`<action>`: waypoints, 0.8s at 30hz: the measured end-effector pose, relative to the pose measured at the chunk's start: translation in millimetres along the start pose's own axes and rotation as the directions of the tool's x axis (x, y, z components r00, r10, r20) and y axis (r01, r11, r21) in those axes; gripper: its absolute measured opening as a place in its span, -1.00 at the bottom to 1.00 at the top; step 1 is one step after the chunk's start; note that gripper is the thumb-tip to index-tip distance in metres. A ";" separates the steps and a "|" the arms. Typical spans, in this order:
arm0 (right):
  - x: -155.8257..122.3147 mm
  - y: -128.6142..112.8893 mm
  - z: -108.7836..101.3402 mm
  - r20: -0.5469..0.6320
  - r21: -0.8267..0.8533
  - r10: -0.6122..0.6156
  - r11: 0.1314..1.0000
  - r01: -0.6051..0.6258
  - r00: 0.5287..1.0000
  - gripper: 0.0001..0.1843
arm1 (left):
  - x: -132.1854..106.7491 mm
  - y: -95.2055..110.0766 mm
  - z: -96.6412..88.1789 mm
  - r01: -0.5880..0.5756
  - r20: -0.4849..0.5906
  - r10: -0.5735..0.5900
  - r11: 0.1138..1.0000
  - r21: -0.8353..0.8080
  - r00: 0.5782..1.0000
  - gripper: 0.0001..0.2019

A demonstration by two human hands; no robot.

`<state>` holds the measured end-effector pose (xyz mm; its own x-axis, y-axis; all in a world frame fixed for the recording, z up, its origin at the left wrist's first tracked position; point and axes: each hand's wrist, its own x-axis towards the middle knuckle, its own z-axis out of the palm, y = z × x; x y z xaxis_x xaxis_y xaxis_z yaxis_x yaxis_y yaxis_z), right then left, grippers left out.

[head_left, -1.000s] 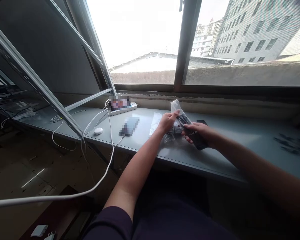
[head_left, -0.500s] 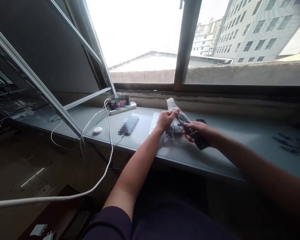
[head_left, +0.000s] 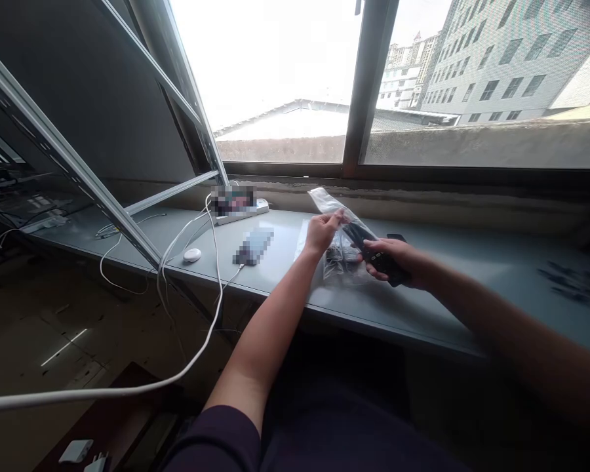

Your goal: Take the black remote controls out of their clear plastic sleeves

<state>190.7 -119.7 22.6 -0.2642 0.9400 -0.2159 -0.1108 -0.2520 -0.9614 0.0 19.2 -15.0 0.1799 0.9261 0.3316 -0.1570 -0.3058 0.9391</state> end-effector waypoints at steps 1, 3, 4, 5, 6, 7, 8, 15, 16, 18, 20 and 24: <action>0.0 -0.2 -0.2 -0.008 -0.001 -0.006 1.000 0.006 1.000 -0.81 | 2.5 0.6 -1.9 0.009 -0.078 -0.013 0.999 -0.042 0.997 -0.48; 0.6 -0.5 -0.6 -0.046 0.007 -0.032 0.999 0.032 0.998 -0.90 | 6.4 3.4 -6.6 0.036 -0.244 -0.068 0.990 -0.137 0.967 -0.54; 1.2 -0.6 -0.8 -0.072 0.013 -0.046 0.999 0.047 0.996 -0.93 | 7.6 5.3 -9.1 0.047 -0.321 -0.108 0.980 -0.193 0.941 -0.58; 2.1 -0.6 -1.0 -0.102 0.019 -0.059 0.998 0.061 0.993 -0.93 | 8.4 7.3 -11.5 0.058 -0.388 -0.157 0.966 -0.253 0.908 -0.61; 3.2 -0.7 -1.2 -0.138 0.026 -0.076 0.996 0.080 0.988 -0.92 | 8.7 9.3 -13.4 0.073 -0.439 -0.212 0.947 -0.312 0.873 -0.64; 4.3 -0.9 -1.2 -0.180 0.036 -0.098 0.994 0.106 0.979 -0.90 | 8.7 11.0 -14.9 0.090 -0.471 -0.267 0.927 -0.365 0.841 -0.67; 5.4 -1.1 -1.1 -0.221 0.049 -0.124 0.989 0.138 0.967 -0.88 | 8.4 12.3 -15.8 0.106 -0.486 -0.314 0.907 -0.408 0.815 -0.69; 4.1 -4.1 3.7 -0.247 0.089 -0.271 0.950 0.300 0.930 -0.74 | 8.0 13.6 -10.4 0.130 -0.348 -0.343 0.849 -0.512 0.872 -0.80; 3.1 -4.0 4.5 -0.226 0.089 -0.278 0.948 0.305 0.933 -0.74 | 7.5 13.8 -8.4 0.148 -0.306 -0.347 0.839 -0.524 0.887 -0.83; 1.8 -3.1 5.6 -0.187 0.086 -0.288 0.948 0.307 0.939 -0.75 | 5.4 14.1 -3.6 0.200 -0.195 -0.350 0.822 -0.533 0.916 -0.87; 1.5 -1.5 5.9 -0.151 0.083 -0.285 0.950 0.300 0.946 -0.73 | 1.9 14.1 1.8 0.252 -0.072 -0.334 0.820 -0.515 0.940 -0.88; 2.6 1.0 5.3 -0.118 0.080 -0.245 0.964 0.255 0.962 -0.72 | -3.3 13.4 8.7 0.300 0.057 -0.310 0.832 -0.466 0.949 -0.78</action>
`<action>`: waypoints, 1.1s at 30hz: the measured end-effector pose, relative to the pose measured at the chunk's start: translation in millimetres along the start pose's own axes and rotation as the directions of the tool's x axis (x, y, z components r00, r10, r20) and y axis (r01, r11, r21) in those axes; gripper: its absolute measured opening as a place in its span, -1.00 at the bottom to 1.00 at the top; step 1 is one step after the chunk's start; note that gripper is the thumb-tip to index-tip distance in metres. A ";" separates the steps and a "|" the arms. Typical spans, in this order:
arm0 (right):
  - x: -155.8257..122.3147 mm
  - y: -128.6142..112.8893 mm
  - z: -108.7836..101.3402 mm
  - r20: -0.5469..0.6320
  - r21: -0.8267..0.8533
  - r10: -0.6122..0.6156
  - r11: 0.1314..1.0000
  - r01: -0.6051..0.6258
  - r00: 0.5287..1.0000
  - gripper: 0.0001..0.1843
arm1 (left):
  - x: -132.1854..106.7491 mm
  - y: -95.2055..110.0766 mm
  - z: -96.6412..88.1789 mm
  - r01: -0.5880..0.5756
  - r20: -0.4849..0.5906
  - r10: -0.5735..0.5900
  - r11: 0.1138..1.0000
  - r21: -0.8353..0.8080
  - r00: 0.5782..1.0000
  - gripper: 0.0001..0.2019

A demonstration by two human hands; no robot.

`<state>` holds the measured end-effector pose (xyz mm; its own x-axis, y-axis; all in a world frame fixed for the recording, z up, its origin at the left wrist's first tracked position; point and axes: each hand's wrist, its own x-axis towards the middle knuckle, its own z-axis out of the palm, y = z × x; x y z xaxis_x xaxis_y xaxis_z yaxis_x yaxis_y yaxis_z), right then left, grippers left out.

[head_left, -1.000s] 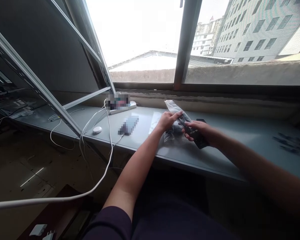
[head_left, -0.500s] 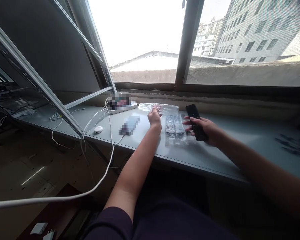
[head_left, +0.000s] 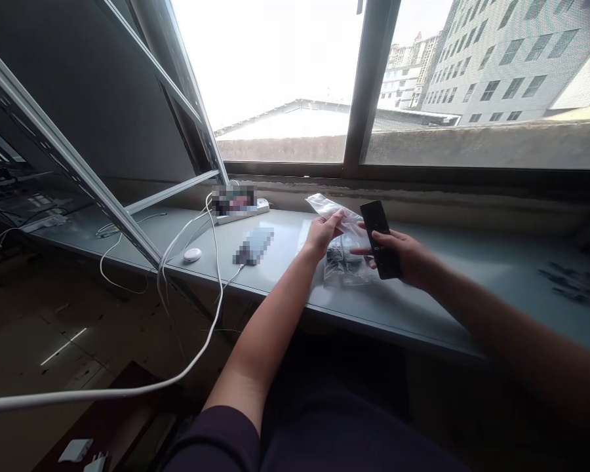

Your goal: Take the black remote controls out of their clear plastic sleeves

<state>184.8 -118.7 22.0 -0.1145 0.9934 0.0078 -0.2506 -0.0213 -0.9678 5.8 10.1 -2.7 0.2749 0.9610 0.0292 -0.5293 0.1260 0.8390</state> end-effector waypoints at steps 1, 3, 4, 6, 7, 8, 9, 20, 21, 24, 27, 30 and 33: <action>0.1 0.1 0.0 -0.003 -0.004 0.009 1.000 -0.009 1.000 -0.74 | 0.1 0.1 0.0 -0.001 -0.005 0.001 1.000 -0.002 1.000 -0.78; -0.1 -0.8 0.2 -0.007 -0.015 0.022 1.000 -0.022 1.000 -0.79 | 1.8 2.4 -1.8 -0.014 -0.054 0.012 1.000 -0.028 0.998 -0.80; -0.4 -1.6 0.3 -0.002 -0.023 0.030 0.999 -0.030 1.000 -0.81 | 3.0 4.3 -3.6 -0.026 -0.091 0.022 0.999 -0.047 0.996 -0.81; -1.5 -3.8 0.8 0.020 -0.045 0.051 0.998 -0.050 0.999 -0.85 | 5.7 8.8 -8.3 -0.061 -0.174 0.046 0.995 -0.083 0.984 -0.82; -2.1 -4.9 1.0 0.032 -0.059 0.062 0.996 -0.060 0.998 -0.86 | 6.8 11.0 -10.8 -0.083 -0.210 0.062 0.992 -0.095 0.976 -0.81; -2.7 -5.9 1.1 0.043 -0.074 0.071 0.995 -0.067 0.997 -0.87 | 7.7 13.0 -13.4 -0.104 -0.242 0.077 0.989 -0.102 0.967 -0.80; -3.3 -6.7 1.3 0.049 -0.088 0.077 0.993 -0.072 0.996 -0.88 | 8.4 14.7 -15.8 -0.126 -0.271 0.093 0.987 -0.105 0.958 -0.80; -1.2 -1.1 -2.0 0.039 -0.118 0.081 0.990 -0.076 0.996 -0.91 | 9.4 25.6 -26.2 -0.227 -0.476 0.126 0.960 -0.161 0.870 -0.63; -0.6 -0.7 -3.0 0.029 -0.119 0.080 0.990 -0.076 0.996 -0.91 | 9.6 26.7 -26.7 -0.250 -0.479 0.142 0.953 -0.169 0.866 -0.61; 0.8 -0.1 -5.8 0.009 -0.122 0.075 0.990 -0.073 0.997 -0.87 | 10.0 29.7 -28.1 -0.314 -0.474 0.184 0.926 -0.211 0.861 -0.51; 1.7 -0.3 -7.3 -0.003 -0.117 0.063 0.991 -0.063 0.998 -0.86 | 10.2 30.6 -28.4 -0.323 -0.454 0.185 0.913 -0.249 0.871 -0.52; 2.9 -1.1 -8.1 -0.041 -0.115 0.035 0.993 -0.039 0.999 -0.86 | 10.7 26.9 -26.1 -0.318 -0.428 0.186 0.912 -0.259 0.884 -0.62; 3.8 -2.7 -9.0 -0.100 -0.114 -0.008 0.993 -0.003 0.995 -0.86 | 10.5 20.4 -21.4 -0.226 -0.374 0.118 0.939 -0.259 0.920 -0.48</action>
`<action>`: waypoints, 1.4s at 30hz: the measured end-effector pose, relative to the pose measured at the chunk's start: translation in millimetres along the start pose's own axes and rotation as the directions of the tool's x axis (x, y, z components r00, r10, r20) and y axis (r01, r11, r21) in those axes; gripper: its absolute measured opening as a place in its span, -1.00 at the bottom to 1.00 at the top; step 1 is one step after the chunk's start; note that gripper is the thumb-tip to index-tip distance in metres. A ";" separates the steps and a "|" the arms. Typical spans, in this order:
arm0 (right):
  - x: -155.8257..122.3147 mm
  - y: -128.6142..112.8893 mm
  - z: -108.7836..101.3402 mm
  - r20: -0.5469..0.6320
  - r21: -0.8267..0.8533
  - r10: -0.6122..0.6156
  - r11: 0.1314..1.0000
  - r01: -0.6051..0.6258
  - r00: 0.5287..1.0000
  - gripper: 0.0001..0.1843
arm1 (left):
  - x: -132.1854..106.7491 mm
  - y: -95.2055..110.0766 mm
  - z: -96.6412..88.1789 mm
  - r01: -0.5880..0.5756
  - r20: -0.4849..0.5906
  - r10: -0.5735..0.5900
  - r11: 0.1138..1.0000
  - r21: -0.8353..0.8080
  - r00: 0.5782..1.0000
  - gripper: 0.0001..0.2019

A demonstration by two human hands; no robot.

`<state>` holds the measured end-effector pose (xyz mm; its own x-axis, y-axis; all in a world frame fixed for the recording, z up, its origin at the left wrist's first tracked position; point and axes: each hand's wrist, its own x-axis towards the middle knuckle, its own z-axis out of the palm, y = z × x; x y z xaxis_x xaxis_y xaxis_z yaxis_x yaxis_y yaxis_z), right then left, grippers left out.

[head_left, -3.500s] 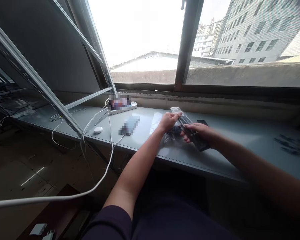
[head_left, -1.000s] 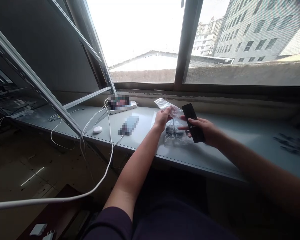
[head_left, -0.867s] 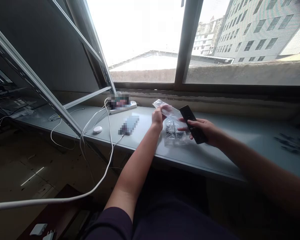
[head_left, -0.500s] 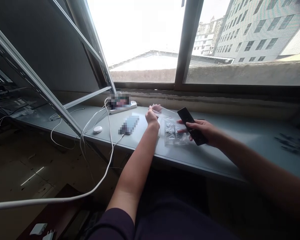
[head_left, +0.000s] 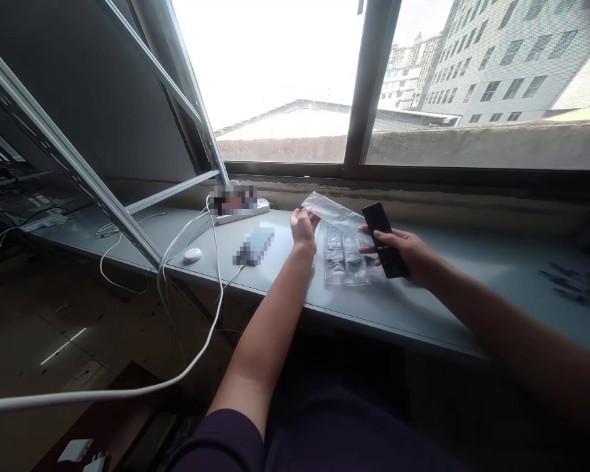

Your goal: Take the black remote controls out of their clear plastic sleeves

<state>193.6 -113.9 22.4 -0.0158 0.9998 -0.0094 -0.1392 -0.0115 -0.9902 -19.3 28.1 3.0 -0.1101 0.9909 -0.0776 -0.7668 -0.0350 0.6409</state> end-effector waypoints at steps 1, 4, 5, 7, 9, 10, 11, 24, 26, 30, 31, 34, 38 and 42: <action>0.1 -0.5 -0.2 -0.015 -0.001 -0.006 1.000 0.006 1.000 -0.86 | -1.3 -2.0 0.8 0.047 0.012 -0.047 0.999 0.022 0.999 -0.43; -0.5 -1.4 0.5 -0.030 -0.017 -0.003 1.000 0.003 1.000 -0.82 | -6.1 -4.3 3.0 0.133 0.048 -0.137 0.988 0.073 0.989 -0.41; -0.7 -1.2 1.1 -0.033 -0.021 0.000 1.000 -0.001 0.999 -0.81 | -7.7 -3.8 3.6 0.139 0.060 -0.144 0.987 0.080 0.988 -0.45; -1.1 -0.1 2.5 -0.040 -0.025 0.009 1.000 -0.010 0.999 -0.78 | -10.6 -1.9 4.5 0.153 0.088 -0.160 0.985 0.082 0.983 -0.60; -1.3 1.3 3.1 -0.046 -0.041 0.021 0.999 -0.023 0.999 -0.78 | -12.8 -0.2 5.2 0.187 0.117 -0.195 0.979 0.077 0.974 -0.74; -1.4 1.8 3.0 -0.045 -0.058 0.027 0.998 -0.029 0.999 -0.77 | -13.6 0.2 5.6 0.201 0.131 -0.210 0.976 0.077 0.969 -0.77; -1.6 2.1 2.6 -0.046 -0.081 0.032 0.996 -0.035 0.998 -0.75 | -14.3 0.2 5.9 0.210 0.142 -0.220 0.974 0.082 0.965 -0.77; -8.3 -2.4 0.2 0.102 0.016 -0.054 0.998 0.053 0.993 -0.64 | -5.6 4.8 -0.2 0.067 -0.085 -0.074 0.994 -0.084 0.994 -0.66; -8.2 -3.9 0.3 0.101 0.026 -0.037 0.999 0.034 0.994 -0.66 | -6.3 8.1 2.1 0.094 -0.040 -0.102 0.981 -0.170 0.994 -0.70; -9.3 -6.3 2.2 0.160 0.030 0.033 0.999 -0.038 0.986 -0.69 | -17.5 11.2 7.9 0.231 0.223 -0.199 0.964 -0.128 0.954 -0.69; -9.6 -6.0 2.5 0.185 0.029 0.052 0.998 -0.058 0.981 -0.69 | -21.5 10.9 8.3 0.259 0.298 -0.224 0.963 -0.082 0.928 -0.65; -10.5 -2.5 2.1 0.245 0.000 0.122 0.992 -0.125 0.962 -0.66 | -31.7 7.5 7.0 0.316 0.491 -0.305 0.947 0.063 0.816 -0.50; -11.9 2.4 0.8 0.289 -0.054 0.196 0.981 -0.188 0.937 -0.51 | -35.3 1.9 4.8 0.359 0.568 -0.409 0.910 0.205 0.714 -0.51; -11.4 3.8 2.9 0.284 -0.046 0.163 0.987 -0.156 0.945 -0.48 | -34.2 5.5 6.4 0.378 0.563 -0.446 0.894 0.242 0.696 -0.59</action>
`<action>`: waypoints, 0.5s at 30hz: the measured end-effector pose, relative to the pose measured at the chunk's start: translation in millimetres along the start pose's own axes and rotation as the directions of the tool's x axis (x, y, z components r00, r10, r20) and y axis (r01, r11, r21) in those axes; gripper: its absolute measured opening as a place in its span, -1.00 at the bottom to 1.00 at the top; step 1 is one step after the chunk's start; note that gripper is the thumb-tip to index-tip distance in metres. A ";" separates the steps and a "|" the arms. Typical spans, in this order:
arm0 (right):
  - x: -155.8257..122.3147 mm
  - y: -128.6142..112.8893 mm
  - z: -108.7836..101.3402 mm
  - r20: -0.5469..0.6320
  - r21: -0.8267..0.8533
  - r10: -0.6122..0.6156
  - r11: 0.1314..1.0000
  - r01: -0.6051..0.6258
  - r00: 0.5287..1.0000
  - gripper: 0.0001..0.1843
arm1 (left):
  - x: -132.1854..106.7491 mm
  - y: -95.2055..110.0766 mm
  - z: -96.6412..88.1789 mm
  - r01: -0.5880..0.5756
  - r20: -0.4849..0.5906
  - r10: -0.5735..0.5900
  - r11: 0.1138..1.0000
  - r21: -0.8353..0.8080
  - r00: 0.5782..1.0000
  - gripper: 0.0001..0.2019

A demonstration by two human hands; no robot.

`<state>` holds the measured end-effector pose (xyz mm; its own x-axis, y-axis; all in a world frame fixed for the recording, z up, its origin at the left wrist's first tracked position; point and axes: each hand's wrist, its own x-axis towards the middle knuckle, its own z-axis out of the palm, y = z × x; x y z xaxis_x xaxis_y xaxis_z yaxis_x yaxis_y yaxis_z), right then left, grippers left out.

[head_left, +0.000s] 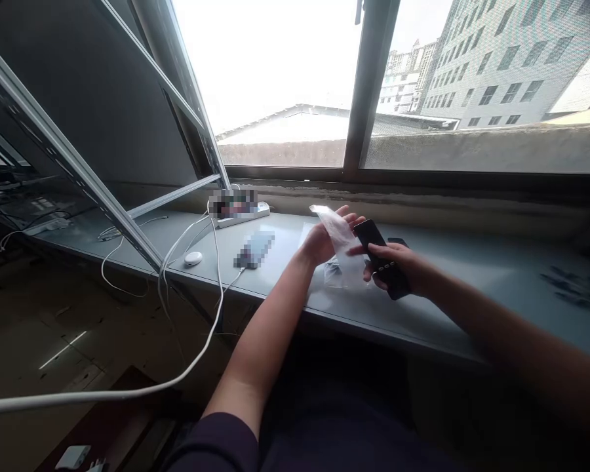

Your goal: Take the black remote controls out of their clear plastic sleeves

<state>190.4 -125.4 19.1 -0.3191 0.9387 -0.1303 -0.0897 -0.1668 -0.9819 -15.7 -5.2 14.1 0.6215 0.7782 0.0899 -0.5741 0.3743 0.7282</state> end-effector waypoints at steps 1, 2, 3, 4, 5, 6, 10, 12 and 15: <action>0.8 0.1 0.6 -0.018 0.009 -0.018 1.000 0.019 1.000 -0.52 | -0.8 2.0 0.4 0.012 0.004 -0.012 1.000 0.003 1.000 -0.57; 1.7 0.4 1.0 -0.041 0.019 -0.038 0.999 0.039 0.998 -0.57 | -1.8 3.6 0.6 0.022 0.004 -0.022 1.000 0.011 1.000 -0.51; 2.5 0.6 1.2 -0.068 0.028 -0.057 0.998 0.059 0.996 -0.61 | -2.7 4.6 0.6 0.025 -0.006 -0.025 0.999 0.027 1.000 -0.40; 3.2 0.9 1.2 -0.094 0.034 -0.071 0.997 0.075 0.993 -0.64 | -3.3 4.6 0.3 0.016 -0.031 -0.014 0.998 0.053 0.999 -0.31; 3.8 1.2 1.0 -0.111 0.034 -0.076 0.996 0.080 0.991 -0.65 | -3.5 3.6 -0.3 -0.003 -0.073 0.010 0.996 0.090 0.997 -0.24; 4.1 1.4 0.9 -0.115 0.028 -0.068 0.997 0.072 0.991 -0.64 | -3.2 1.6 -1.1 -0.025 -0.125 0.042 0.990 0.141 0.991 -0.23; 4.2 1.3 1.6 -0.071 -0.009 -0.045 0.999 0.045 0.996 -0.61 | -1.1 -4.5 -6.9 -0.081 -0.264 0.192 0.922 0.379 0.945 -0.49; 4.2 0.8 2.9 -0.063 -0.008 -0.070 0.998 0.069 0.996 -0.64 | -3.6 2.7 -12.6 -0.097 -0.315 0.265 0.882 0.461 0.911 -0.48; 4.4 0.3 3.6 -0.059 0.005 -0.086 0.996 0.086 0.995 -0.67 | -14.3 29.3 -26.7 -0.062 -0.448 0.386 0.808 0.586 0.806 -0.30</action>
<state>185.6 -122.4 18.7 -0.2536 0.9658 -0.0537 -0.1217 -0.0869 -0.9888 -55.6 8.2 16.1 0.0407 0.9979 0.0498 -0.1894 -0.0413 0.9810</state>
